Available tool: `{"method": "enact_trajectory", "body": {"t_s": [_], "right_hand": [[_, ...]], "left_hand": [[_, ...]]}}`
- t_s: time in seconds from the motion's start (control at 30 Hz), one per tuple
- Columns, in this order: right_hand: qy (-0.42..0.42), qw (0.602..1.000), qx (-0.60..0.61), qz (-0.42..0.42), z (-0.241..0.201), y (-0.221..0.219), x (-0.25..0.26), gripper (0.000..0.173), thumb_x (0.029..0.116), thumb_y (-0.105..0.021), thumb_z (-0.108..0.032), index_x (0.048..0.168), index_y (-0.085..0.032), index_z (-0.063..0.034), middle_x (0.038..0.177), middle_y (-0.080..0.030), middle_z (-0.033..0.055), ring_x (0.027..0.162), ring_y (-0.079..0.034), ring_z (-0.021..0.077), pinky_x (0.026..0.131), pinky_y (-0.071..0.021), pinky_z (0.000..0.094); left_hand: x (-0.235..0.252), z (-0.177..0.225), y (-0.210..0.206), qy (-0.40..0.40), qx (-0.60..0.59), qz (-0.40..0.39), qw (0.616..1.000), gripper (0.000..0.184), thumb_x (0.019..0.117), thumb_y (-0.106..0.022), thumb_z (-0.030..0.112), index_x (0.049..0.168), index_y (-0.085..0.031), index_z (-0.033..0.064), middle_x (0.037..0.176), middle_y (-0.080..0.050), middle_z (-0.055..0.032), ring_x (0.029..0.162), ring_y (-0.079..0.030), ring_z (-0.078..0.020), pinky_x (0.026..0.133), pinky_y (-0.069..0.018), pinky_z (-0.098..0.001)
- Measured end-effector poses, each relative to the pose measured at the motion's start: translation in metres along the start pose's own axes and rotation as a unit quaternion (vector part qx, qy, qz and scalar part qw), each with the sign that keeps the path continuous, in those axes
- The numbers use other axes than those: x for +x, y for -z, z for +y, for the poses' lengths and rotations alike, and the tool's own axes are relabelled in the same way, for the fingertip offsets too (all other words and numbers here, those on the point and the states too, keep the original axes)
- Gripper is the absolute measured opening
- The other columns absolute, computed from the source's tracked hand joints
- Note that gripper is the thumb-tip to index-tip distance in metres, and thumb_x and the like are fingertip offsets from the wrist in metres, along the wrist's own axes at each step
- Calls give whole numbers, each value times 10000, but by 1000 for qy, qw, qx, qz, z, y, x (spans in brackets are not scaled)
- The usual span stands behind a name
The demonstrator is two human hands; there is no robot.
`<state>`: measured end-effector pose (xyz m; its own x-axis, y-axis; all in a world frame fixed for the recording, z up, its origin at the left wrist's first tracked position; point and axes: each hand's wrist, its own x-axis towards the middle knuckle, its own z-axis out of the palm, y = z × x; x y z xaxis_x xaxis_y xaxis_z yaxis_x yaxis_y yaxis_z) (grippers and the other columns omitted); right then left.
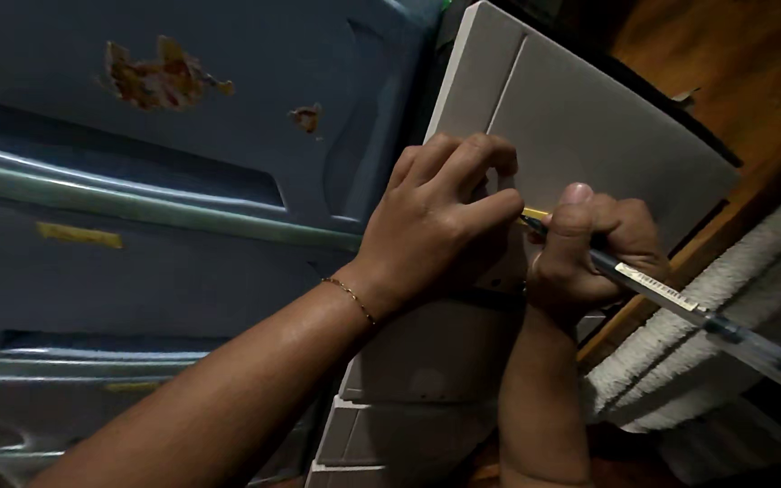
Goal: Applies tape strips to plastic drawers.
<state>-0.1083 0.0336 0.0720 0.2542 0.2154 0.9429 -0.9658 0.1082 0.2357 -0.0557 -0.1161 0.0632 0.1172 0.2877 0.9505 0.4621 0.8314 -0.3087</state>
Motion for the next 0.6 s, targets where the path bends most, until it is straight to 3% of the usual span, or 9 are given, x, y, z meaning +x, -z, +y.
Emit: {"method": "enact_trajectory", "body": {"t_s": [0.6], "right_hand": [[6,1000,-1,-3,0,-2,0,304,951,-627,-51,674,-529,-128,628,-544,-89,536,-549,-30,490,-497,144]], "left_hand": [[0,1,-1,8,7,-3,1000,105,959,-655,199,976,-756,175,1173,-673,-98,1036,-569,-242,872,-378,-375]]}}
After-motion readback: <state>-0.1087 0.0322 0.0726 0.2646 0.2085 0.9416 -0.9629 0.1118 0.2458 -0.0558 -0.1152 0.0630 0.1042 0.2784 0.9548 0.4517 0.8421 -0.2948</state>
